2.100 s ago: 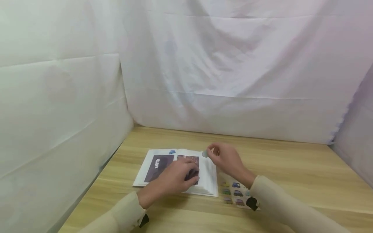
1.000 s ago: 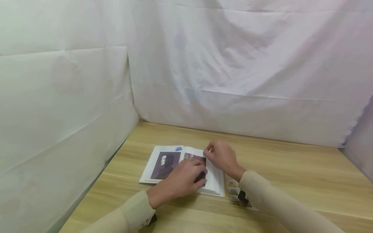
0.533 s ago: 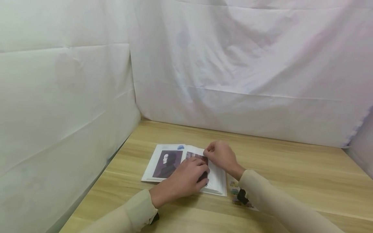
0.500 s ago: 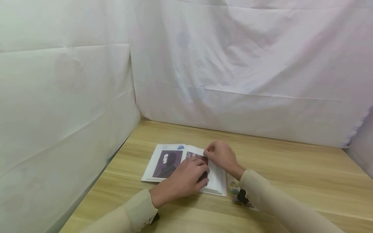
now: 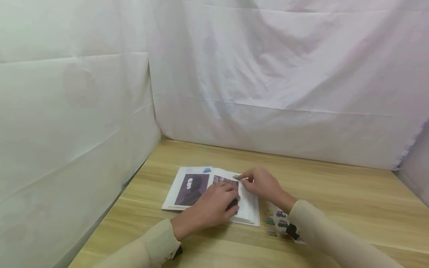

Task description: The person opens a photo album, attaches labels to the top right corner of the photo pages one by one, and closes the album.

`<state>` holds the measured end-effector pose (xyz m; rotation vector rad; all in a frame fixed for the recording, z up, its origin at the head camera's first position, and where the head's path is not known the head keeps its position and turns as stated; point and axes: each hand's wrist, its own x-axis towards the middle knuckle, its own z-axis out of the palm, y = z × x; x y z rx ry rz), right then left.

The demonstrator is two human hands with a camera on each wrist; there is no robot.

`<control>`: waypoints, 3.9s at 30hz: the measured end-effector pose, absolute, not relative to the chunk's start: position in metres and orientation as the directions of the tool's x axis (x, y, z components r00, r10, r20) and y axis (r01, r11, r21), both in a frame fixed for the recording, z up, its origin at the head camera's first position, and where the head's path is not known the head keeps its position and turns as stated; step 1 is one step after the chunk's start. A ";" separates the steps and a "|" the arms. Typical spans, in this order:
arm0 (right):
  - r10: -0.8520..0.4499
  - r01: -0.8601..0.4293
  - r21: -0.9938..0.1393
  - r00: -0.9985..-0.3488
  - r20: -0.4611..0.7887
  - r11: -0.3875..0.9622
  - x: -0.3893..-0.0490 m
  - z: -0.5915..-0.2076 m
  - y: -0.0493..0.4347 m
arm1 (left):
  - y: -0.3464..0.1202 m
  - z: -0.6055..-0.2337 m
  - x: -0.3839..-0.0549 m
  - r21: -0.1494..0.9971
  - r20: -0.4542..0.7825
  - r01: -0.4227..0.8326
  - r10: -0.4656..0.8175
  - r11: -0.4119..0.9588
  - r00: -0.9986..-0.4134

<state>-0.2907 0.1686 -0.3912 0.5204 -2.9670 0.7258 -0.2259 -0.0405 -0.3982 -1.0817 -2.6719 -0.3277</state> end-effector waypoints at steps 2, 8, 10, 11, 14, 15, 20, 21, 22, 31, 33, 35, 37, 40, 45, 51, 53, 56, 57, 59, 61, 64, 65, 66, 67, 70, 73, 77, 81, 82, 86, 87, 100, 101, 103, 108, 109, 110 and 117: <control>-0.308 -0.333 -0.393 -0.943 0.129 0.857 -0.287 -0.391 0.171 | -0.042 -0.398 -0.225 0.123 0.304 0.705 0.650 0.698 -0.696; -0.306 -0.336 -0.330 -0.942 0.140 0.882 -0.279 -0.391 0.173 | -0.048 -0.399 -0.227 0.138 0.318 0.713 0.651 0.688 -0.690; -0.316 -0.354 -0.334 -0.935 0.164 0.874 -0.278 -0.392 0.173 | -0.050 -0.401 -0.228 0.146 0.324 0.718 0.653 0.681 -0.685; -0.318 -0.362 -0.336 -0.931 0.179 0.870 -0.277 -0.393 0.174 | -0.052 -0.401 -0.228 0.149 0.328 0.721 0.654 0.677 -0.682; -0.315 -0.375 -0.334 -0.923 0.222 0.865 -0.276 -0.394 0.178 | -0.054 -0.403 -0.231 0.158 0.354 0.739 0.661 0.655 -0.662; -0.315 -0.381 -0.333 -0.919 0.236 0.863 -0.276 -0.395 0.179 | -0.055 -0.403 -0.231 0.161 0.360 0.744 0.663 0.649 -0.657; -0.304 -0.376 -0.336 -0.920 0.248 0.863 -0.274 -0.395 0.184 | -0.059 -0.405 -0.235 0.175 0.362 0.753 0.670 0.634 -0.648; -0.300 -0.371 -0.341 -0.922 0.244 0.864 -0.273 -0.395 0.184 | -0.059 -0.406 -0.236 0.177 0.359 0.752 0.670 0.635 -0.650; -0.294 -0.364 -0.346 -0.926 0.238 0.865 -0.273 -0.395 0.184 | -0.060 -0.406 -0.236 0.180 0.357 0.751 0.670 0.635 -0.652; -0.401 -0.468 -0.376 -0.883 0.245 0.800 -0.271 -0.405 0.181 | -0.065 -0.407 -0.239 0.184 0.350 0.740 0.660 0.647 -0.664; -0.461 -0.529 -0.353 -0.847 0.264 0.772 -0.272 -0.408 0.180 | -0.067 -0.408 -0.240 0.182 0.351 0.738 0.659 0.649 -0.666; -0.507 -0.576 -0.316 -0.816 0.279 0.754 -0.273 -0.410 0.177 | -0.069 -0.410 -0.241 0.181 0.356 0.736 0.654 0.652 -0.667; -0.534 -0.604 -0.288 -0.794 0.288 0.743 -0.274 -0.411 0.175 | -0.071 -0.411 -0.241 0.182 0.372 0.739 0.651 0.649 -0.662; -0.551 -0.616 -0.275 -0.786 0.280 0.738 -0.276 -0.414 0.172 | -0.073 -0.413 -0.242 0.190 0.407 0.752 0.646 0.632 -0.646; -0.558 -0.606 -0.293 -0.796 0.236 0.740 -0.278 -0.417 0.170 | -0.076 -0.416 -0.242 0.203 0.456 0.774 0.641 0.600 -0.617; -0.567 -0.612 -0.293 -0.791 0.230 0.735 -0.280 -0.421 0.169 | -0.087 -0.420 -0.240 0.233 0.443 0.752 0.621 0.617 -0.647; -0.575 -0.620 -0.293 -0.785 0.232 0.728 -0.280 -0.422 0.168 | -0.093 -0.420 -0.238 0.241 0.429 0.732 0.607 0.637 -0.669; -0.579 -0.621 -0.296 -0.784 0.227 0.726 -0.280 -0.423 0.170 | -0.104 -0.421 -0.237 0.265 0.412 0.700 0.578 0.663 -0.704; -0.578 -0.619 -0.296 -0.785 0.223 0.727 -0.280 -0.424 0.170 | -0.109 -0.420 -0.237 0.278 0.406 0.688 0.567 0.671 -0.717; -0.575 -0.613 -0.291 -0.790 0.213 0.734 -0.281 -0.426 0.171 | -0.119 -0.420 -0.237 0.305 0.401 0.670 0.547 0.677 -0.735; -0.570 -0.607 -0.282 -0.795 0.207 0.743 -0.282 -0.427 0.172 | -0.131 -0.418 -0.238 0.327 0.387 0.653 0.534 0.683 -0.752; -0.568 -0.603 -0.278 -0.798 0.201 0.748 -0.283 -0.429 0.173 | -0.149 -0.416 -0.241 0.339 0.356 0.635 0.530 0.694 -0.770; -0.570 -0.604 -0.278 -0.797 0.201 0.747 -0.284 -0.429 0.173 | -0.155 -0.416 -0.242 0.345 0.334 0.622 0.527 0.703 -0.781; -0.572 -0.606 -0.279 -0.795 0.200 0.745 -0.284 -0.429 0.173 | -0.162 -0.416 -0.243 0.348 0.315 0.612 0.526 0.710 -0.790; -0.576 -0.609 -0.278 -0.793 0.198 0.743 -0.284 -0.429 0.173 | -0.168 -0.415 -0.243 0.356 0.295 0.603 0.526 0.714 -0.797; -0.585 -0.617 -0.282 -0.787 0.196 0.735 -0.284 -0.428 0.173 | -0.186 -0.415 -0.243 0.376 0.234 0.570 0.520 0.731 -0.822; -0.585 -0.614 -0.281 -0.789 0.189 0.737 -0.283 -0.426 0.173 | -0.200 -0.415 -0.241 0.365 0.201 0.554 0.518 0.748 -0.832; -0.582 -0.611 -0.277 -0.791 0.186 0.742 -0.282 -0.424 0.172 | -0.214 -0.417 -0.242 0.321 0.214 0.567 0.525 0.759 -0.824; -0.589 -0.617 -0.274 -0.787 0.186 0.738 -0.281 -0.422 0.171 | -0.224 -0.415 -0.242 0.305 0.228 0.571 0.523 0.763 -0.821; -0.588 -0.615 -0.273 -0.788 0.182 0.740 -0.281 -0.421 0.171 | -0.225 -0.414 -0.242 0.299 0.229 0.571 0.523 0.765 -0.821; -0.582 -0.606 -0.270 -0.795 0.171 0.748 -0.280 -0.421 0.170 | -0.229 -0.409 -0.238 0.298 0.224 0.560 0.514 0.773 -0.828; -0.581 -0.605 -0.268 -0.796 0.171 0.750 -0.281 -0.421 0.169 | -0.229 -0.408 -0.237 0.294 0.225 0.562 0.515 0.773 -0.827; -0.587 -0.612 -0.270 -0.790 0.175 0.743 -0.281 -0.418 0.164 | -0.234 -0.416 -0.238 0.233 0.264 0.593 0.537 0.771 -0.801; -0.585 -0.609 -0.270 -0.793 0.171 0.746 -0.281 -0.418 0.164 | -0.233 -0.417 -0.238 0.221 0.269 0.592 0.535 0.775 -0.801; -0.588 -0.612 -0.267 -0.790 0.172 0.745 -0.281 -0.419 0.164 | -0.232 -0.417 -0.237 0.192 0.277 0.587 0.530 0.787 -0.801; -0.598 -0.623 -0.266 -0.782 0.176 0.736 -0.282 -0.418 0.162 | -0.231 -0.413 -0.234 0.132 0.324 0.568 0.506 0.812 -0.799; -0.598 -0.622 -0.267 -0.782 0.176 0.736 -0.283 -0.418 0.162 | -0.232 -0.412 -0.234 0.123 0.343 0.571 0.505 0.812 -0.792; -0.595 -0.618 -0.267 -0.785 0.172 0.739 -0.283 -0.418 0.162 | -0.232 -0.411 -0.234 0.114 0.365 0.579 0.508 0.808 -0.780; -0.576 -0.593 -0.282 -0.803 0.151 0.754 -0.283 -0.418 0.164 | -0.235 -0.404 -0.238 0.062 0.510 0.643 0.530 0.763 -0.677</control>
